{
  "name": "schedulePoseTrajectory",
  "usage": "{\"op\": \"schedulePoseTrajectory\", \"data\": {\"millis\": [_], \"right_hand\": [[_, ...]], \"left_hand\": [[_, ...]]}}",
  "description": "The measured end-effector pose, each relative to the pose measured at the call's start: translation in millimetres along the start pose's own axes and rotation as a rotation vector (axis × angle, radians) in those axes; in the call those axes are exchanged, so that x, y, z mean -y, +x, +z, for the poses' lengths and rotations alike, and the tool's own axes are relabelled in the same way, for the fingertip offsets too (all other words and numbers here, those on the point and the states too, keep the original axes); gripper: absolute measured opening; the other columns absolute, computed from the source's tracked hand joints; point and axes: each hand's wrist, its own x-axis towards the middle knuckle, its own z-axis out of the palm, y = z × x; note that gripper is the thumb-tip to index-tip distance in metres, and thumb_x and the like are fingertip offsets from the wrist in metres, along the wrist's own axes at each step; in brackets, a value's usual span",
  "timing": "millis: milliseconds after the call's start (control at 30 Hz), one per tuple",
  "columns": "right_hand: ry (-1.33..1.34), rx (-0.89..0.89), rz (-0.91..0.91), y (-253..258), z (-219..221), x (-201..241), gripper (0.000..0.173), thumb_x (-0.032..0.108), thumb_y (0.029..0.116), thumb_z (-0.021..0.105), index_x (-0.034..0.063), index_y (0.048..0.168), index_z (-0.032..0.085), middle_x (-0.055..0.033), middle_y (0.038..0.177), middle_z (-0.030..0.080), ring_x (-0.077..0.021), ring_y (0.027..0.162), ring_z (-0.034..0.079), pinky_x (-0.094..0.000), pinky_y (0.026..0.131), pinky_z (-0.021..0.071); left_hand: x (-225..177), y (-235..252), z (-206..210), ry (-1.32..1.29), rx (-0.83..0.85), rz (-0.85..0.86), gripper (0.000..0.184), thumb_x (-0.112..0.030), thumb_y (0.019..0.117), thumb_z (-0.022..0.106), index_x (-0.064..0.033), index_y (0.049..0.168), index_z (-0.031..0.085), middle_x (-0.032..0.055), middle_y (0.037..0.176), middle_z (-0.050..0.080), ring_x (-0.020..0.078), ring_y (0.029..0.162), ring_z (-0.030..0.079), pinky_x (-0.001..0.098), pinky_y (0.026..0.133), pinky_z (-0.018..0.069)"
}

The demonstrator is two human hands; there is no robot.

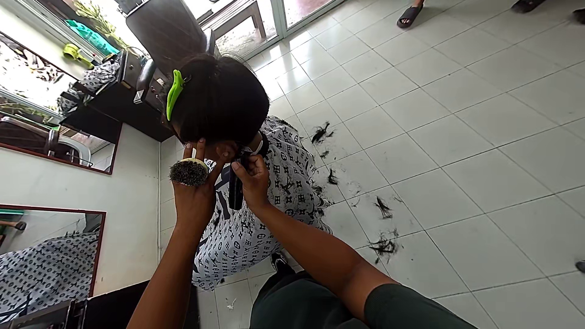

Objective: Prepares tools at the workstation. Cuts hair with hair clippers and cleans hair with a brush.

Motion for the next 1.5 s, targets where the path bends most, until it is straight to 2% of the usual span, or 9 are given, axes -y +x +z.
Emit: {"op": "schedulePoseTrajectory", "data": {"millis": [200, 433, 667, 900, 1067, 1233, 1333, 1400, 1500], "right_hand": [[0.013, 0.05, -0.009, 0.0, -1.6, 0.8, 0.023, 0.013, 0.0889, 0.076, 0.0067, 0.105, 0.06, -0.0005, 0.08, 0.067, -0.0027, 0.065, 0.063, -0.0186, 0.058, 0.0531], [0.059, 0.086, -0.116, -6.6, 0.2, -2.9, 0.024, 0.011, 0.0869, 0.074, 0.0091, 0.105, 0.059, 0.0021, 0.087, 0.067, -0.002, 0.076, 0.065, -0.0204, 0.07, 0.0565], [0.059, 0.078, -0.101, -3.2, 3.8, -2.1, 0.023, 0.014, 0.0894, 0.074, 0.0093, 0.107, 0.059, 0.0019, 0.089, 0.068, -0.0018, 0.078, 0.065, -0.0196, 0.069, 0.0558], [0.049, 0.078, -0.079, -2.7, 7.6, 1.3, 0.024, 0.014, 0.091, 0.072, 0.007, 0.11, 0.06, 0.0009, 0.09, 0.068, -0.0017, 0.078, 0.066, -0.0195, 0.069, 0.0558], [0.042, 0.124, -0.09, -2.7, 6.3, 2.2, 0.026, 0.014, 0.089, 0.076, 0.005, 0.11, 0.063, 0.0001, 0.089, 0.07, -0.0024, 0.078, 0.066, -0.0208, 0.071, 0.0568], [0.047, 0.092, -0.1, -2.2, 6.3, 1.3, 0.024, 0.013, 0.0899, 0.075, 0.0061, 0.109, 0.062, 0.0007, 0.088, 0.069, -0.0016, 0.076, 0.066, -0.0194, 0.069, 0.0561], [0.037, 0.127, -0.053, -2.2, 6.8, 5.8, 0.025, 0.013, 0.0906, 0.075, 0.0045, 0.111, 0.063, -0.0004, 0.088, 0.069, -0.0024, 0.075, 0.065, -0.0196, 0.068, 0.0557], [0.032, 0.167, -0.053, -2.5, 3.3, 7.7, 0.026, 0.013, 0.0895, 0.075, 0.0033, 0.111, 0.064, -0.0006, 0.087, 0.069, -0.0028, 0.075, 0.066, -0.0207, 0.069, 0.0565], [0.031, 0.159, -0.067, -3.5, -7.2, 4.7, 0.023, 0.014, 0.0882, 0.075, 0.007, 0.106, 0.062, 0.0017, 0.084, 0.067, -0.0021, 0.074, 0.065, -0.0205, 0.069, 0.0561]], "left_hand": [[0.6, 0.5, -0.6, -0.004, 0.006, 0.002, 0.069, 0.002, 0.0915, 0.061, -0.0387, 0.147, 0.054, 0.0101, 0.168, 0.028, 0.0367, 0.156, 0.02, 0.0652, 0.113, 0.0263], [1.9, 0.5, 0.2, -0.027, 0.023, -0.008, 0.07, 0.002, 0.0901, 0.063, -0.0374, 0.147, 0.055, 0.0116, 0.168, 0.029, 0.0374, 0.156, 0.021, 0.0665, 0.113, 0.0266], [3.4, 0.6, -0.5, -0.019, 0.039, -0.005, 0.072, 0.002, 0.0901, 0.062, -0.0376, 0.149, 0.053, 0.0126, 0.168, 0.028, 0.038, 0.156, 0.02, 0.0671, 0.113, 0.0262], [3.8, 0.3, -0.3, -0.013, 0.02, 0.008, 0.068, 0.003, 0.0904, 0.062, -0.0351, 0.147, 0.056, 0.0119, 0.168, 0.028, 0.0375, 0.156, 0.02, 0.0653, 0.114, 0.0258], [3.1, 1.5, 0.1, -0.035, 0.003, -0.005, 0.064, 0.005, 0.0902, 0.062, -0.0315, 0.143, 0.061, 0.0095, 0.168, 0.03, 0.0358, 0.156, 0.021, 0.0639, 0.115, 0.0257], [5.0, 0.2, 1.8, -0.023, 0.014, 0.004, 0.068, 0.004, 0.0901, 0.061, -0.0344, 0.146, 0.057, 0.0098, 0.169, 0.026, 0.0359, 0.157, 0.019, 0.0651, 0.114, 0.0262], [4.1, 0.6, 1.5, -0.029, 0.017, -0.016, 0.059, 0.003, 0.0908, 0.063, -0.0303, 0.14, 0.064, 0.0084, 0.168, 0.029, 0.0356, 0.156, 0.02, 0.0638, 0.115, 0.026], [2.8, 1.6, -0.1, -0.036, 0.019, -0.019, 0.061, 0.004, 0.0892, 0.065, -0.029, 0.14, 0.064, 0.0092, 0.168, 0.029, 0.0363, 0.156, 0.021, 0.0644, 0.114, 0.0263], [4.1, 1.3, -0.5, -0.017, 0.04, -0.013, 0.068, 0.001, 0.0902, 0.061, -0.0362, 0.146, 0.056, 0.0107, 0.168, 0.028, 0.0383, 0.156, 0.021, 0.067, 0.112, 0.0271]]}}
